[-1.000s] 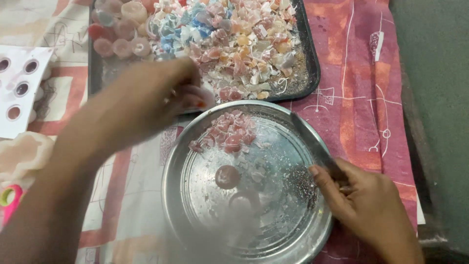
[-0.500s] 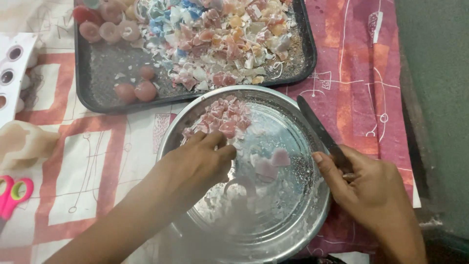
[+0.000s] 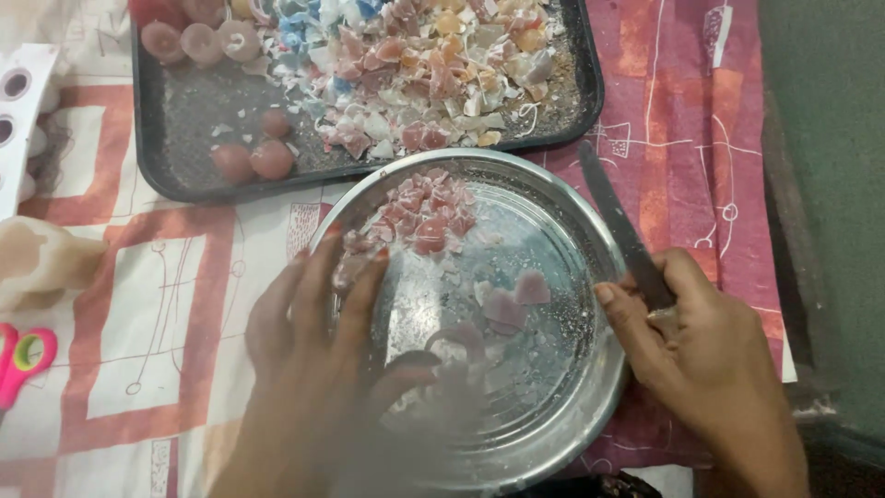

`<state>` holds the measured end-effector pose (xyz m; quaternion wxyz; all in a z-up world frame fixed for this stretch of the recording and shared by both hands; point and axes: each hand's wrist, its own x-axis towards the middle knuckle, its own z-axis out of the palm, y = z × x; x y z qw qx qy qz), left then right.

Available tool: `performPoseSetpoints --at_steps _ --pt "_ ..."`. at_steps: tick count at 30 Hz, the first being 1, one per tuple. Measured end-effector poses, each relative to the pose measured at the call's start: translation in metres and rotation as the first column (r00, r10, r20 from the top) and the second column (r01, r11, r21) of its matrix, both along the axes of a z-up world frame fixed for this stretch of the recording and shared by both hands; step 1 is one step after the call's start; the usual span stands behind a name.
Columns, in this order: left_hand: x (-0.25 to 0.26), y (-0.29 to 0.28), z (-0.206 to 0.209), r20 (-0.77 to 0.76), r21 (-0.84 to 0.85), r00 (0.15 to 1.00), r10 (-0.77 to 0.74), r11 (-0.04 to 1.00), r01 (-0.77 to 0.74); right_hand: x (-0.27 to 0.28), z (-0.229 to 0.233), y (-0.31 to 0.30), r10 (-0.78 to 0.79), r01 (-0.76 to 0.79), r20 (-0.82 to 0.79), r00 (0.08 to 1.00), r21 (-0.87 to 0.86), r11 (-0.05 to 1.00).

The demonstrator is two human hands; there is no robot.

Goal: Scraping and shaping colorful wax pieces on a metal plate into a mold.

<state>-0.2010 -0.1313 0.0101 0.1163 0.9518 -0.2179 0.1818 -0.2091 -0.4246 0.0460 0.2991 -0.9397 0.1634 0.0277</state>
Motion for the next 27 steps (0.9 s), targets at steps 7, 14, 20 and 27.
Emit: performPoseSetpoints --at_steps 7,14,20,27 --pt "-0.027 0.011 -0.080 0.019 -0.414 0.988 0.152 0.901 -0.131 -0.004 -0.034 -0.003 -0.111 0.106 -0.192 0.975 -0.033 0.994" --pt "0.004 0.000 -0.013 -0.121 -0.298 0.993 -0.002 0.954 -0.034 0.000 -0.024 0.008 -0.123 0.120 -0.018 0.992 -0.096 0.988" --pt "0.030 -0.060 -0.007 -0.135 -0.038 0.934 -0.331 0.944 0.329 -0.017 -0.023 -0.014 -0.005 0.058 0.275 0.962 -0.183 0.981" --pt "0.023 -0.068 -0.038 -0.146 -0.109 0.894 -0.423 0.906 0.410 -0.003 -0.008 0.008 -0.203 0.196 -0.250 0.947 -0.050 0.979"
